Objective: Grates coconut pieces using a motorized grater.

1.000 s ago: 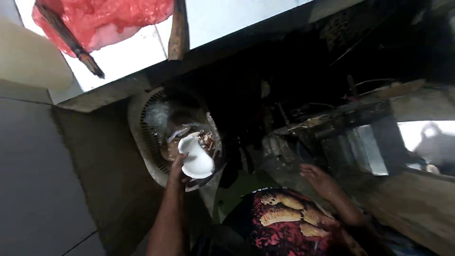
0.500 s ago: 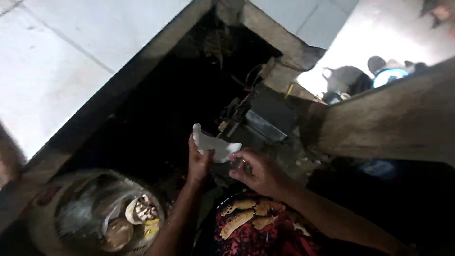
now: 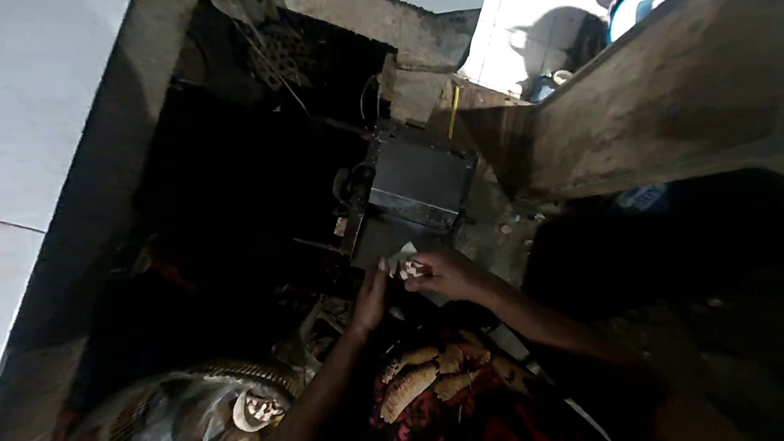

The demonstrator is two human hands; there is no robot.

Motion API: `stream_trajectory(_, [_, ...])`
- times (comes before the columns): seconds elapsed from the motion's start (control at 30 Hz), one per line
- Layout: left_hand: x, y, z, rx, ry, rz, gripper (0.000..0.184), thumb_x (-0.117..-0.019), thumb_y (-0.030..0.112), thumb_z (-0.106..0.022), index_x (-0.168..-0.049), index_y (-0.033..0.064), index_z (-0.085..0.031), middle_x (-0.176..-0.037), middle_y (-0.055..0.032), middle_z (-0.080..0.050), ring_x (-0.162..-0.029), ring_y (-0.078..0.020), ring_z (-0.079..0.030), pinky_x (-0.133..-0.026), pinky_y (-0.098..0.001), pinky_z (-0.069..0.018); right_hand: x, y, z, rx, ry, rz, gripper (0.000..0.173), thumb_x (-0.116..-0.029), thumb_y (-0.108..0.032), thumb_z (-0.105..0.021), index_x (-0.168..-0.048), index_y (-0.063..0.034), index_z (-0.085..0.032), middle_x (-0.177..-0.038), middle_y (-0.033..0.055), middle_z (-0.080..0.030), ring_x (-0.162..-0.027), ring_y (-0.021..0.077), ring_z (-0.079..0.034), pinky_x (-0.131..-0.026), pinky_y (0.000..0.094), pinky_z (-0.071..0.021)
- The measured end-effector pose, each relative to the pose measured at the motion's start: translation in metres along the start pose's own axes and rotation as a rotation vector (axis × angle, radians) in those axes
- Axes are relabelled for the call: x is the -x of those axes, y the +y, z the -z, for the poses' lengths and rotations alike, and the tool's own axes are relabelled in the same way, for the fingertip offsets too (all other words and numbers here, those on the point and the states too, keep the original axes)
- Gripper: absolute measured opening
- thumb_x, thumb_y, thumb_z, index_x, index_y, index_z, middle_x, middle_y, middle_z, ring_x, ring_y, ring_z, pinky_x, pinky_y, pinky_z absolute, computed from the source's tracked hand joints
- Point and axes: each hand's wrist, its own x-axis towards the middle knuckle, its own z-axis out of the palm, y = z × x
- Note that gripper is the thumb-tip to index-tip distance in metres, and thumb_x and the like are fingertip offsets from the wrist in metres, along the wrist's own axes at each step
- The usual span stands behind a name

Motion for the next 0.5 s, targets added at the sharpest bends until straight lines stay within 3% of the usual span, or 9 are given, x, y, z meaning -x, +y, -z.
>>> stream_trajectory(0.03, [-0.008,0.005,-0.003,0.023,0.007,0.057,0.066,-0.1089,0.053,-0.033,-0.151,0.0036,-0.042,-0.13,-0.0146,-0.064,-0.112,-0.0174,-0.066,-0.095,-0.0387,-0.0574,-0.004,0.003,0.0,0.024,-0.026,0.008,0.045,-0.0956,-0.048,-0.069,-0.121,-0.0104,-0.07,-0.108,0.0105,-0.073,-0.102,0.0238,-0.07,-0.095,0.0532,-0.0547])
stream_trajectory(0.1, [-0.021,0.011,-0.01,0.095,0.002,0.134,0.056,-0.1111,0.046,-0.033,-0.135,0.0012,-0.056,-0.109,-0.0124,-0.071,-0.095,-0.0173,-0.07,-0.084,-0.0378,-0.06,-0.011,0.008,0.001,0.004,-0.046,0.013,0.042,-0.0959,-0.043,-0.071,-0.118,-0.0079,-0.071,-0.106,0.0112,-0.073,-0.1,0.0224,-0.07,-0.094,0.0502,-0.0553])
stream_trajectory(0.2, [-0.032,0.015,-0.019,0.364,-0.086,0.263,0.062,-0.1109,0.051,-0.029,-0.122,-0.0019,-0.06,-0.088,-0.017,-0.072,-0.073,-0.0269,-0.072,-0.065,-0.0427,-0.0634,-0.024,0.015,0.009,-0.109,-0.021,-0.007,0.037,-0.0949,-0.036,-0.074,-0.119,-0.008,-0.071,-0.106,0.008,-0.074,-0.098,0.015,-0.071,-0.094,0.0409,-0.0576])
stream_trajectory(0.27, [-0.033,0.024,-0.023,0.474,-0.138,0.394,0.07,-0.1089,0.058,-0.022,-0.118,-0.0004,-0.059,-0.081,-0.0181,-0.069,-0.066,-0.029,-0.07,-0.058,-0.0426,-0.0612,-0.034,0.019,0.014,-0.14,-0.012,-0.015,0.033,-0.0938,-0.031,-0.075,-0.115,-0.0066,-0.072,-0.104,0.0082,-0.074,-0.097,0.0145,-0.07,-0.094,0.04,-0.0573])
stream_trajectory(0.4, [-0.043,0.038,-0.026,0.525,-0.151,0.516,0.074,-0.1055,0.067,-0.019,-0.127,0.0046,-0.054,-0.081,-0.0179,-0.068,-0.062,-0.0293,-0.068,-0.055,-0.0428,-0.0604,-0.042,0.02,0.026,-0.099,0.051,-0.057,0.034,-0.0949,-0.033,-0.075,-0.115,-0.0065,-0.072,-0.101,0.0085,-0.073,-0.093,0.0153,-0.07,-0.09,0.0404,-0.0583])
stream_trajectory(0.43, [-0.048,0.043,-0.027,0.529,-0.151,0.543,0.073,-0.106,0.066,-0.019,-0.125,0.0052,-0.055,-0.079,-0.0166,-0.066,-0.059,-0.0284,-0.067,-0.053,-0.0425,-0.0594,-0.042,0.02,0.028,-0.068,0.069,-0.07,0.033,-0.0961,-0.034,-0.073,-0.113,-0.0061,-0.071,-0.099,0.0091,-0.073,-0.091,0.0165,-0.07,-0.089,0.0418,-0.0582])
stream_trajectory(0.5, [-0.06,0.049,-0.031,0.539,-0.132,0.579,0.064,-0.1082,0.06,-0.022,-0.109,0.0063,-0.056,-0.071,-0.0113,-0.06,-0.052,-0.024,-0.06,-0.048,-0.0395,-0.0553,-0.043,0.022,0.029,-0.011,0.1,-0.113,0.03,-0.0976,-0.033,-0.07,-0.111,-0.0056,-0.07,-0.097,0.0109,-0.072,-0.09,0.0203,-0.07,-0.088,0.0465,-0.0576])
